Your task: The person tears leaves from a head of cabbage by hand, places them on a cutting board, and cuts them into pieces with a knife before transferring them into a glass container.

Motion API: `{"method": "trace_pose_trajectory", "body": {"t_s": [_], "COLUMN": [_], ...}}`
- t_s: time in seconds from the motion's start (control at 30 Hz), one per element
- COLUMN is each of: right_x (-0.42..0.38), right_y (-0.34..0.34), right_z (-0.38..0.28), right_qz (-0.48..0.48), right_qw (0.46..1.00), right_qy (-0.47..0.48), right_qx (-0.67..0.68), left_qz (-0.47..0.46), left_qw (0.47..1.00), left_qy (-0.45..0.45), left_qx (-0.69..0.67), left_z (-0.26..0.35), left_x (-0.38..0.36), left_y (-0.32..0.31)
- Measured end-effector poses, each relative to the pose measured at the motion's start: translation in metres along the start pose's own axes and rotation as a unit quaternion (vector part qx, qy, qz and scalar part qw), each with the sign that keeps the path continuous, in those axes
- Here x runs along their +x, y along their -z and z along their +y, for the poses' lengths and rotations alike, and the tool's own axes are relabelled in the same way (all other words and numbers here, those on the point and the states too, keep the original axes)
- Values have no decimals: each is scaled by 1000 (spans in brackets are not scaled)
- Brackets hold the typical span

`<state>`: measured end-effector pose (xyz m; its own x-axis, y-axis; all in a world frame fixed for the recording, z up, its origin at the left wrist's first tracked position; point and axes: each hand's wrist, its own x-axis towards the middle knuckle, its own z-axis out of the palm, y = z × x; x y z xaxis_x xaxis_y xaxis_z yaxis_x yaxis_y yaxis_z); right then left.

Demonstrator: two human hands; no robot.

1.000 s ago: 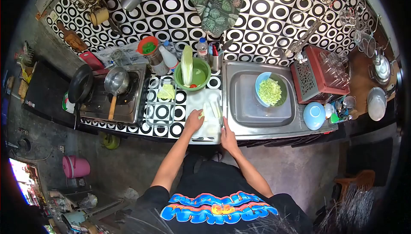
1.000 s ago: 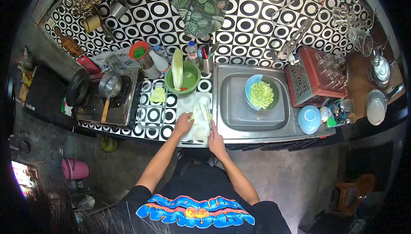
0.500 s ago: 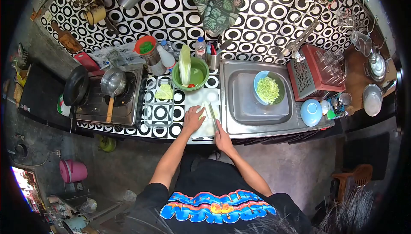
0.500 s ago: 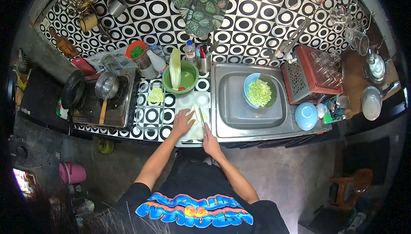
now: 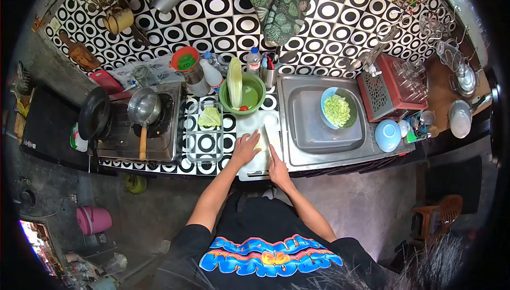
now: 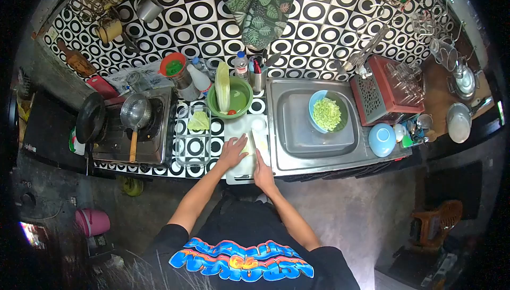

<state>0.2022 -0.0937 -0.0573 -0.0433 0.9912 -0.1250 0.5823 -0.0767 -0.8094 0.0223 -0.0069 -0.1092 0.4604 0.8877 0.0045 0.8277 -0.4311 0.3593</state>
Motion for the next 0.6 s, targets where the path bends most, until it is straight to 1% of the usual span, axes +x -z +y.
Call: {"method": "trace_pose_trajectory", "body": {"t_s": [0.07, 0.17, 0.3, 0.4, 0.6], "right_x": [-1, -4, -2, -3, -4], "right_y": [-5, 3, -3, 0, -4], "right_z": [5, -15, -15, -20, -23], "right_qz": [25, -23, -15, -26, -11], "right_qw": [1000, 1000, 1000, 1000, 999], "right_qy": [15, -16, 5, -3, -9], "right_qx": [3, 4, 4, -1, -48], "left_qz": [3, -10, -26, -17, -15], "left_qw": [1000, 1000, 1000, 1000, 1000], "left_qy": [-1, 4, -2, -4, 4], "left_qx": [4, -3, 0, 2, 8], "left_z": [-1, 2, -2, -3, 0], "left_x": [1, 6, 11, 11, 11], "left_y": [-4, 4, 2, 2, 3]}}
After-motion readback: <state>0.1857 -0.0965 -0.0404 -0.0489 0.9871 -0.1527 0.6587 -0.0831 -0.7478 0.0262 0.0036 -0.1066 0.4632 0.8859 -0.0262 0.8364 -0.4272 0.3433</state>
